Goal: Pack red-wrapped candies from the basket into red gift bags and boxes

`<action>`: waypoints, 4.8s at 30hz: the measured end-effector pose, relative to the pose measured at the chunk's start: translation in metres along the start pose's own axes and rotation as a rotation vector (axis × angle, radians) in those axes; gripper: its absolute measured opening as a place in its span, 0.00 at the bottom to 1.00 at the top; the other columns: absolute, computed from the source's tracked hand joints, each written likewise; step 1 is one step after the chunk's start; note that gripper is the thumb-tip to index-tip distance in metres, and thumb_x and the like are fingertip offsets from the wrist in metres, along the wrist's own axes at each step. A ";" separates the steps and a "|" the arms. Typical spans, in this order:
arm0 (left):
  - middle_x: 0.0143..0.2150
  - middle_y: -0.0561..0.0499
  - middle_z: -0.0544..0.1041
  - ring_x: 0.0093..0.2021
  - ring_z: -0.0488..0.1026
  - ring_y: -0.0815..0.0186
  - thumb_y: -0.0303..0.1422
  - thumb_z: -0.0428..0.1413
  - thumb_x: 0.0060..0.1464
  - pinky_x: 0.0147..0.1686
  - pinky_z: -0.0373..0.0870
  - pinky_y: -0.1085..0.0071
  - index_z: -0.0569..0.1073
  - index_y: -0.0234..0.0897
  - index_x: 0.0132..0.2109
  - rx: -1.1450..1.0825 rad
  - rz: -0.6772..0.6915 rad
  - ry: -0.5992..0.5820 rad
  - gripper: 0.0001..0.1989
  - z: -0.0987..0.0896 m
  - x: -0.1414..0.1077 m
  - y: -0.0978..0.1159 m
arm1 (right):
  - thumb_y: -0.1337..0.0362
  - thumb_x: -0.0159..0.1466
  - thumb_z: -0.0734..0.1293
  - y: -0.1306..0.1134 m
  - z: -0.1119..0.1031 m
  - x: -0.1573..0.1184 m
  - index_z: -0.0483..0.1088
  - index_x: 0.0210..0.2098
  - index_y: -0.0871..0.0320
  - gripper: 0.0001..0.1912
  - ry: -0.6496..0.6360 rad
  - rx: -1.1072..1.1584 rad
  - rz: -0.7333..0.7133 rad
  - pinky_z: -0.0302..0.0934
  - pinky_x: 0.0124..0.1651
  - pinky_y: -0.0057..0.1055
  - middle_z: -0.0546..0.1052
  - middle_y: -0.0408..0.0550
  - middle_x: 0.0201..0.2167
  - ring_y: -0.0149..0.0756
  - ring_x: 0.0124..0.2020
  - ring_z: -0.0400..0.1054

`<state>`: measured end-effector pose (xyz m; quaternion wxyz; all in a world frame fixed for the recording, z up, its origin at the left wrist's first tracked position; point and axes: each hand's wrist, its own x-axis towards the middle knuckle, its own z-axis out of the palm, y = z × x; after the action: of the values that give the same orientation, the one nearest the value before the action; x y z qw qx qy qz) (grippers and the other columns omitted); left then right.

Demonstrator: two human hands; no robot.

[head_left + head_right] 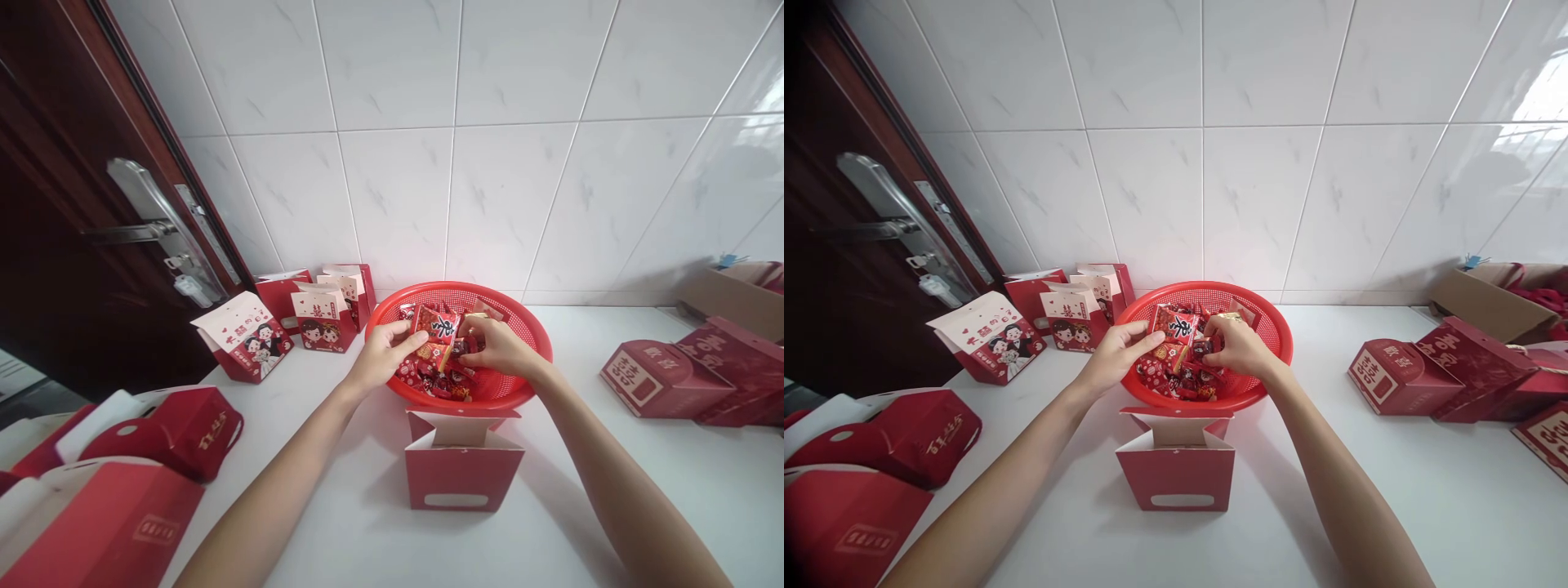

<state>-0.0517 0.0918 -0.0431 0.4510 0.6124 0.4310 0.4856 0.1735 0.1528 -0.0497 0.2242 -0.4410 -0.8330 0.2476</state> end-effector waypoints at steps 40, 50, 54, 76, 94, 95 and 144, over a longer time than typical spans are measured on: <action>0.40 0.45 0.84 0.42 0.80 0.55 0.53 0.65 0.52 0.43 0.76 0.63 0.81 0.33 0.43 0.038 0.011 -0.019 0.26 0.000 0.001 -0.003 | 0.42 0.64 0.70 -0.008 -0.015 -0.011 0.70 0.29 0.57 0.23 -0.076 0.682 -0.053 0.63 0.31 0.32 0.76 0.44 0.22 0.33 0.23 0.69; 0.33 0.50 0.82 0.36 0.78 0.60 0.55 0.65 0.51 0.39 0.75 0.67 0.80 0.36 0.35 0.089 0.021 -0.019 0.23 -0.001 0.001 -0.002 | 0.50 0.58 0.77 0.001 -0.011 -0.006 0.79 0.36 0.57 0.17 0.223 0.853 -0.038 0.67 0.43 0.35 0.80 0.46 0.32 0.34 0.33 0.73; 0.36 0.47 0.83 0.38 0.79 0.57 0.55 0.65 0.51 0.41 0.76 0.64 0.81 0.35 0.41 0.077 0.016 -0.035 0.25 -0.002 0.001 -0.004 | 0.52 0.57 0.78 -0.008 -0.009 -0.007 0.75 0.40 0.55 0.18 0.195 0.937 -0.081 0.68 0.38 0.35 0.79 0.43 0.27 0.35 0.29 0.73; 0.30 0.52 0.78 0.35 0.76 0.61 0.50 0.62 0.54 0.40 0.73 0.66 0.75 0.37 0.34 0.067 0.037 0.011 0.19 0.001 0.001 -0.002 | 0.55 0.55 0.78 -0.027 0.003 -0.010 0.70 0.50 0.53 0.26 0.125 0.660 0.016 0.72 0.40 0.40 0.79 0.47 0.39 0.40 0.37 0.76; 0.29 0.49 0.78 0.31 0.75 0.61 0.50 0.65 0.51 0.32 0.71 0.68 0.77 0.35 0.35 0.085 0.005 -0.026 0.21 -0.002 0.002 -0.007 | 0.55 0.48 0.82 -0.028 0.008 -0.008 0.65 0.56 0.52 0.40 0.084 0.672 0.100 0.76 0.39 0.41 0.75 0.50 0.46 0.40 0.38 0.76; 0.29 0.49 0.78 0.32 0.75 0.61 0.50 0.65 0.51 0.32 0.71 0.68 0.77 0.35 0.36 0.083 0.005 -0.035 0.21 -0.001 0.001 -0.006 | 0.55 0.48 0.82 -0.029 0.008 -0.008 0.65 0.54 0.52 0.38 0.062 0.674 0.102 0.75 0.35 0.39 0.75 0.49 0.43 0.41 0.37 0.76; 0.23 0.56 0.70 0.26 0.65 0.69 0.52 0.66 0.48 0.30 0.64 0.72 0.71 0.36 0.23 -0.005 0.023 -0.001 0.24 -0.002 0.001 0.004 | 0.58 0.66 0.64 -0.045 0.008 -0.011 0.79 0.38 0.57 0.13 -0.618 -0.474 0.255 0.64 0.38 0.37 0.80 0.55 0.35 0.49 0.38 0.75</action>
<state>-0.0531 0.0926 -0.0385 0.4470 0.6164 0.4226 0.4916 0.1463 0.1193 -0.0298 -0.1770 -0.4851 -0.8337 0.1958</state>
